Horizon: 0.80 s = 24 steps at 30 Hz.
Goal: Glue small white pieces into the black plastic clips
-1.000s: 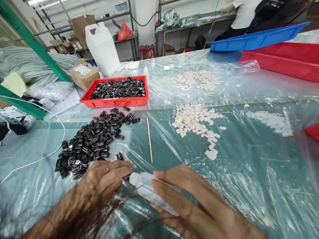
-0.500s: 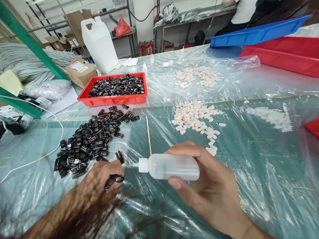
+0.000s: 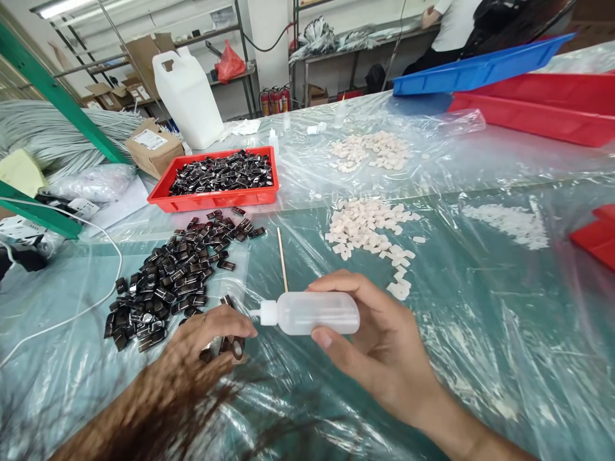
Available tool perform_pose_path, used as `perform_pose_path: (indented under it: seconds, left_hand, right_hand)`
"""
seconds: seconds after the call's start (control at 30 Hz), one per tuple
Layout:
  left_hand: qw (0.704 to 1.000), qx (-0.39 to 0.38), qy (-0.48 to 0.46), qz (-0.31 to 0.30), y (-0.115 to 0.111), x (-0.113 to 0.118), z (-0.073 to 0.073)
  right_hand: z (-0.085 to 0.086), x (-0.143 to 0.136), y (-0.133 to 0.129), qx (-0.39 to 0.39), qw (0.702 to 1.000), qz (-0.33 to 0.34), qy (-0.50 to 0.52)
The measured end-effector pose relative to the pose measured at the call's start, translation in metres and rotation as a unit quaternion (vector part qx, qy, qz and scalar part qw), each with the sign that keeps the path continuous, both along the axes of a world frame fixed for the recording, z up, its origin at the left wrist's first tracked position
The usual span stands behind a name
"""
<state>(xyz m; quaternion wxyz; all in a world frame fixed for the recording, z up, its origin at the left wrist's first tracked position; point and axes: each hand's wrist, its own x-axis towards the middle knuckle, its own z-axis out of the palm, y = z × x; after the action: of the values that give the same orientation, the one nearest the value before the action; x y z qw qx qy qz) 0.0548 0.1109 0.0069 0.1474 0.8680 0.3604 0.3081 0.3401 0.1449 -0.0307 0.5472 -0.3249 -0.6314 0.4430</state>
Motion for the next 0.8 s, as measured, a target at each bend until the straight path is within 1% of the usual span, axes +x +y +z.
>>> perform_pose_path:
  seconds: [0.07, 0.13, 0.23, 0.33, 0.4, 0.57, 0.63, 0.73, 0.8]
  left_hand:
    - [0.999, -0.001, -0.046, -0.005, 0.003, 0.0, -0.004]
    - [0.998, -0.004, -0.065, 0.003, 0.003, 0.001, -0.005]
    - [0.999, -0.003, -0.045, 0.019, 0.001, 0.001, -0.002]
    - [0.999, 0.009, -0.025, 0.046, -0.002, 0.0, -0.001]
    - [0.998, 0.025, -0.022, 0.051, -0.002, 0.0, -0.001]
    - [0.998, 0.045, -0.02, 0.031, 0.001, 0.0, -0.002]
    - [0.998, 0.049, -0.018, 0.032, 0.0, 0.0, -0.001]
    - [0.998, 0.056, -0.011, 0.032, -0.001, 0.0, -0.001]
    - [0.998, 0.058, -0.004, 0.029, -0.002, -0.001, -0.001]
  right_hand:
    - [0.006, -0.003, -0.001, 0.028, 0.999, 0.019, -0.014]
    - [0.01, -0.006, -0.002, 0.052, 0.997, 0.038, -0.03]
    - [0.01, -0.008, -0.003, 0.085, 0.993, 0.051, -0.058]
    - [0.007, -0.01, -0.004, 0.117, 0.989, 0.043, -0.085]
    - [0.005, -0.011, -0.004, 0.131, 0.985, 0.041, -0.101]
    - [-0.003, -0.006, -0.01, 0.17, 0.976, 0.023, -0.135]
    - [-0.008, -0.001, -0.014, 0.211, 0.962, 0.008, -0.17]
    - [-0.02, 0.007, -0.022, 0.288, 0.933, -0.01, -0.214]
    - [-0.03, 0.011, -0.026, 0.314, 0.92, -0.012, -0.235]
